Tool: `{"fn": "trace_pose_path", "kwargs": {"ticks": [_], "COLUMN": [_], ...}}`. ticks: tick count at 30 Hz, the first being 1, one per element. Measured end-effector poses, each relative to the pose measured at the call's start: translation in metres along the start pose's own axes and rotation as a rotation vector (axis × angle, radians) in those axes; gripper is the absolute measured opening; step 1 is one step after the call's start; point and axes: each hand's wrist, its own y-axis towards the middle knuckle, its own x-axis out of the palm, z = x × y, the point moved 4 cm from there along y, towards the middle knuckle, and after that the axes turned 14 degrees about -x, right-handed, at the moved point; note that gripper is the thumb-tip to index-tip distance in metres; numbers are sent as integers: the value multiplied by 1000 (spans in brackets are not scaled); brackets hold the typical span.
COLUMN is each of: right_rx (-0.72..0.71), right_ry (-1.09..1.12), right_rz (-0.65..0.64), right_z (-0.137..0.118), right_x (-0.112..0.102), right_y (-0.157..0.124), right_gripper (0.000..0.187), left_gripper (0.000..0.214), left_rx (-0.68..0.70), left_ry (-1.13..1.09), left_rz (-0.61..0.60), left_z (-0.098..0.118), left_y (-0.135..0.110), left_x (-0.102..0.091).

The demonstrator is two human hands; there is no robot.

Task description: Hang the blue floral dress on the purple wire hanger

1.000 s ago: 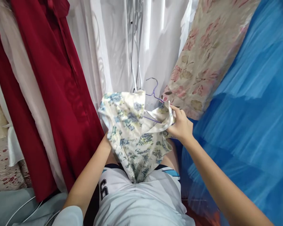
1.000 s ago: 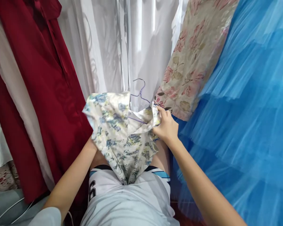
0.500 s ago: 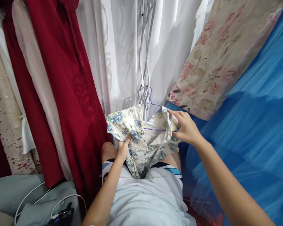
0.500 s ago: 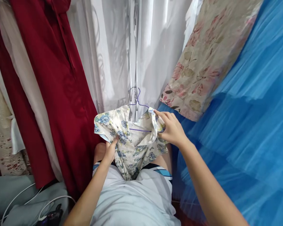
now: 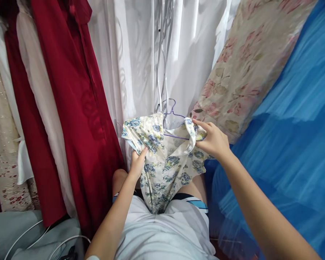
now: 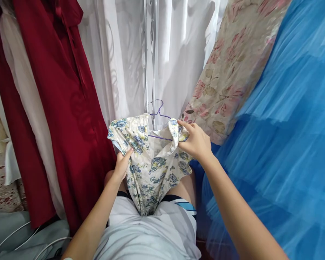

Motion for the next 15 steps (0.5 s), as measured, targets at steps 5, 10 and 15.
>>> {"fn": "trace_pose_path", "kwargs": {"ticks": [5,10,15], "right_rx": [-167,-246,247], "right_ry": [82,207,601], "right_rz": [-37,89,265], "right_z": [-8,-18,-60], "right_x": [2,9,60], "right_y": [2,-41,-111], "right_gripper": [79,62,20], "left_gripper": [39,36,38], "left_rx": [-31,-82,-10], "left_ry": [-6,-5,47], "left_rz": [126,127,142], "left_z": [-15,-58,-66], "left_y": [-4,-37,-58], "left_x": [-17,-31,-33]}}
